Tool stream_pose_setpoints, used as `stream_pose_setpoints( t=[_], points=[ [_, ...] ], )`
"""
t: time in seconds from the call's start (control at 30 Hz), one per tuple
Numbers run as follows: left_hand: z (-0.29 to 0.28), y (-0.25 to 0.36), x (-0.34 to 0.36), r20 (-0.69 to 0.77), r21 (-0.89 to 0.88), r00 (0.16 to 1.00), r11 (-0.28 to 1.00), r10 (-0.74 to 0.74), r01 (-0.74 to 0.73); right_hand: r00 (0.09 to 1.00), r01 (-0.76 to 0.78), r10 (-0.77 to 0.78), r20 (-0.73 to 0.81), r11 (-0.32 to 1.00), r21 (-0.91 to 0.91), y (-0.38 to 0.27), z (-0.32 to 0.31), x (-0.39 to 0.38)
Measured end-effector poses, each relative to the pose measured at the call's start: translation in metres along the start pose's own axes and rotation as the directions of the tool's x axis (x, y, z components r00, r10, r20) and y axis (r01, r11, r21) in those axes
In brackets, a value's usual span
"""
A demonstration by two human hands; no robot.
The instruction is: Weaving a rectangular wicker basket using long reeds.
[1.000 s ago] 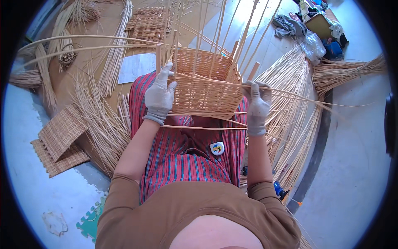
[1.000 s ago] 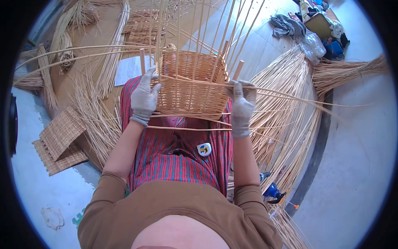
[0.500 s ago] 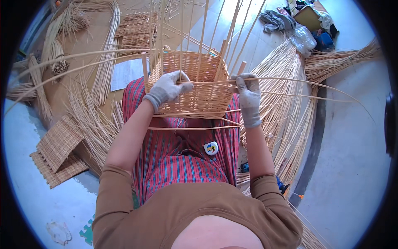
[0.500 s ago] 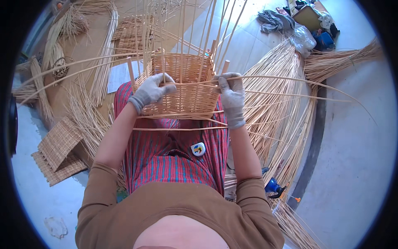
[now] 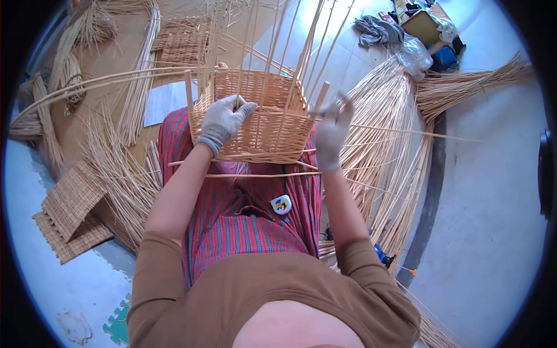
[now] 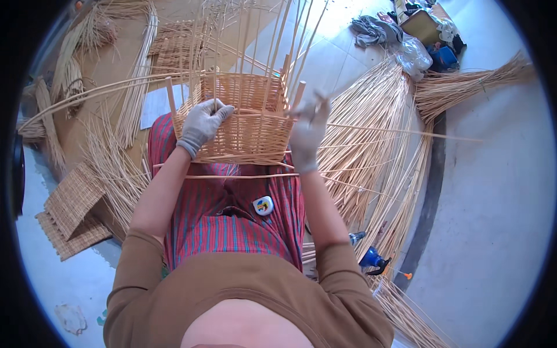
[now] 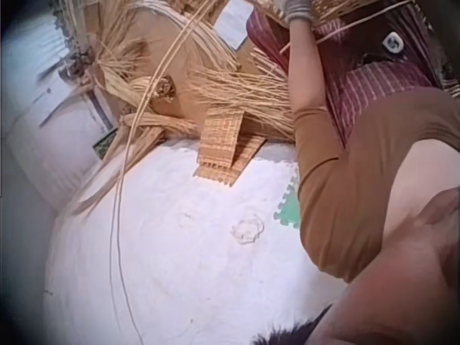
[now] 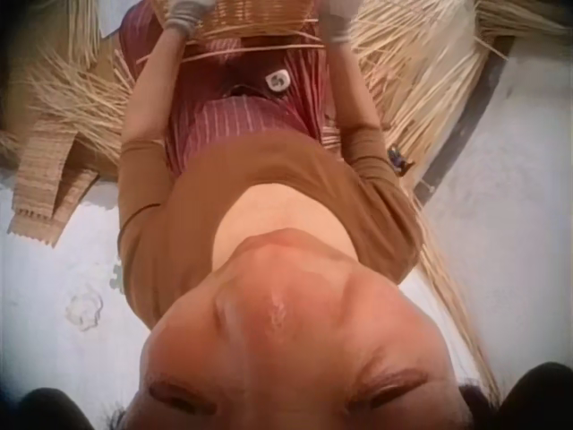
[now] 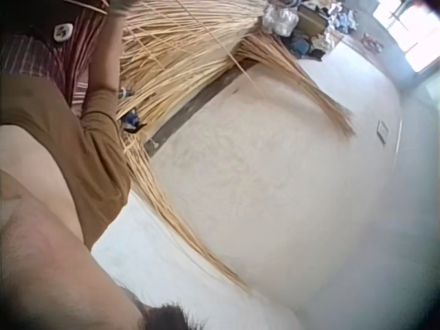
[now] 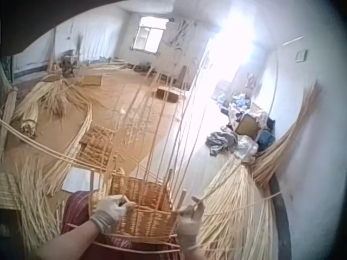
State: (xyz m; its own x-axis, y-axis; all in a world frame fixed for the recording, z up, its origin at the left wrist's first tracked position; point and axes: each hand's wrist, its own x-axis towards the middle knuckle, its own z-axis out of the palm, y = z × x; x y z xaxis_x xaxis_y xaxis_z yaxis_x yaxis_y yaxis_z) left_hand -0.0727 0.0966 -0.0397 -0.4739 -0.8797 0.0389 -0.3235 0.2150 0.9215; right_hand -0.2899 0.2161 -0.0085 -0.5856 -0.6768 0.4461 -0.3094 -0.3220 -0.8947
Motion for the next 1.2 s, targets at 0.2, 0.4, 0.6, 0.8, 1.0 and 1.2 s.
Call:
stream_pose_setpoints(
  t=[0.2, 0.4, 0.6, 0.8, 1.0, 1.2],
  points=[
    [0.004, 0.048, 0.008, 0.002, -0.260, 0.958, 0.925, -0.286, 0.276, 0.930, -0.331, 0.357, -0.081, 0.914, 0.235, -0.027, -0.008, -0.021],
    [0.005, 0.067, -0.009, -0.424, -0.245, 0.895, 0.969, -0.143, 0.038, 0.902, -0.384, 0.416, -0.117, 0.896, 0.224, -0.033, -0.054, -0.004],
    [0.059, 0.058, 0.020, 0.389, -0.092, 0.900, 0.964, -0.195, 0.248, 0.901, -0.404, 0.429, -0.067, 0.885, 0.232, -0.033, -0.069, 0.021],
    [0.096, 0.064, 0.011, 0.155, -0.015, 0.976, 0.987, -0.153, 0.157, 0.941, 0.140, -0.083, 0.327, 0.978, -0.154, -0.024, 0.008, 0.127],
    [0.077, 0.066, 0.006, 0.056, 0.063, 0.984, 0.984, -0.171, 0.168, 0.997, -0.012, 0.008, -0.083, 0.999, -0.051, -0.036, -0.047, 0.091],
    [0.084, 0.093, -0.007, 0.088, 0.575, 0.809, 0.634, 0.581, -0.518, 0.940, -0.080, 0.098, -0.328, 0.994, 0.068, 0.032, -0.086, 0.042]
  ],
)
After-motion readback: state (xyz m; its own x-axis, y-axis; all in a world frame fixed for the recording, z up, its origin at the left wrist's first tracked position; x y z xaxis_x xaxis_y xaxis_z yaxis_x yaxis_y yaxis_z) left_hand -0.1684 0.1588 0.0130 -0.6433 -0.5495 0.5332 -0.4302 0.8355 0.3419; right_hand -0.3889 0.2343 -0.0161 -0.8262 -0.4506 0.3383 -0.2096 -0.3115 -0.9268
